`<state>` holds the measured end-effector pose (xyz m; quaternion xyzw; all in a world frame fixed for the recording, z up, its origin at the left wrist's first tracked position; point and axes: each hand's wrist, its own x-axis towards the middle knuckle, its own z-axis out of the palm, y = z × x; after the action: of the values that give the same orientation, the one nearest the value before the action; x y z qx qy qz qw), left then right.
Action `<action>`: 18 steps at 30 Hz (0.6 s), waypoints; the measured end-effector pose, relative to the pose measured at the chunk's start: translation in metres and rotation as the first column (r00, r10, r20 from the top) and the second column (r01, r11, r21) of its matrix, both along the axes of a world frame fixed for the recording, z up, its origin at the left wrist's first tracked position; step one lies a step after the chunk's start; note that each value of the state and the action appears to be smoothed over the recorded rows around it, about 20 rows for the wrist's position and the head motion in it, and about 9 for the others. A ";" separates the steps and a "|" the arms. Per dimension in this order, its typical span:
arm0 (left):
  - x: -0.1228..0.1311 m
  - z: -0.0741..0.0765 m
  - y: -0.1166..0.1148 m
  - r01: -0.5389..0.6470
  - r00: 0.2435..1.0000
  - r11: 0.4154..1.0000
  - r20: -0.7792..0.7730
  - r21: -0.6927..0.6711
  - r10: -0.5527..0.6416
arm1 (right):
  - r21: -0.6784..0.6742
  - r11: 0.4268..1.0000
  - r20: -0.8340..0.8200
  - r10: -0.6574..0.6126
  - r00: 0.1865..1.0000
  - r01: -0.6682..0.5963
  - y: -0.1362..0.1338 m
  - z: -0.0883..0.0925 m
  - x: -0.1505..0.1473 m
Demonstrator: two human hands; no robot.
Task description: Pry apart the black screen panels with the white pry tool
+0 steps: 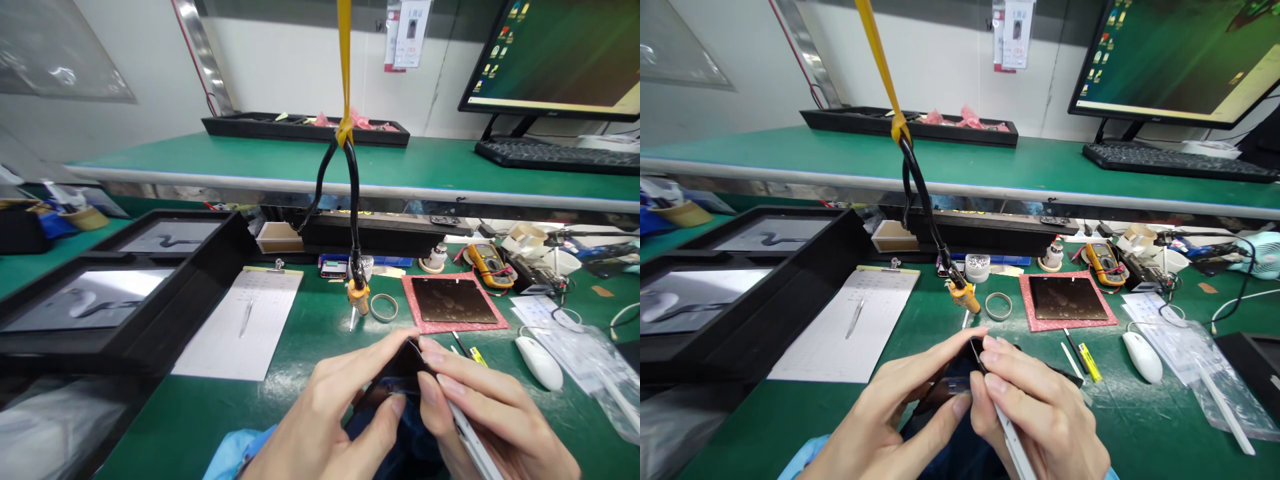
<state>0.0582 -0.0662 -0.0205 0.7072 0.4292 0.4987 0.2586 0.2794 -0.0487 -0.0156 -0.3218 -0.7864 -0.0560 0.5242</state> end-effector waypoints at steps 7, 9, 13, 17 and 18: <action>0.003 -0.003 -0.001 -0.007 1.000 1.000 -0.019 0.011 0.007 | 0.009 1.000 -0.007 -0.011 1.000 0.011 0.001 0.001 -0.001; 0.003 -0.002 0.000 -0.008 1.000 1.000 -0.022 0.009 0.008 | 0.010 1.000 -0.006 -0.013 1.000 0.013 0.001 0.002 -0.001; 0.002 -0.001 0.001 0.007 0.999 1.000 -0.031 0.008 -0.007 | 0.007 1.000 0.015 -0.010 1.000 0.010 0.000 0.003 0.001; 0.001 -0.003 0.001 0.015 0.999 1.000 -0.034 0.002 -0.015 | 0.009 1.000 0.014 -0.008 1.000 0.008 0.001 0.003 0.000; 0.000 -0.004 0.001 0.014 0.999 1.000 -0.038 -0.003 -0.014 | 0.010 1.000 0.017 -0.006 1.000 0.005 0.002 0.003 0.000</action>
<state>0.0584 -0.0656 -0.0240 0.7192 0.4297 0.4827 0.2551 0.2796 -0.0470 -0.0128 -0.3209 -0.7897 -0.0641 0.5190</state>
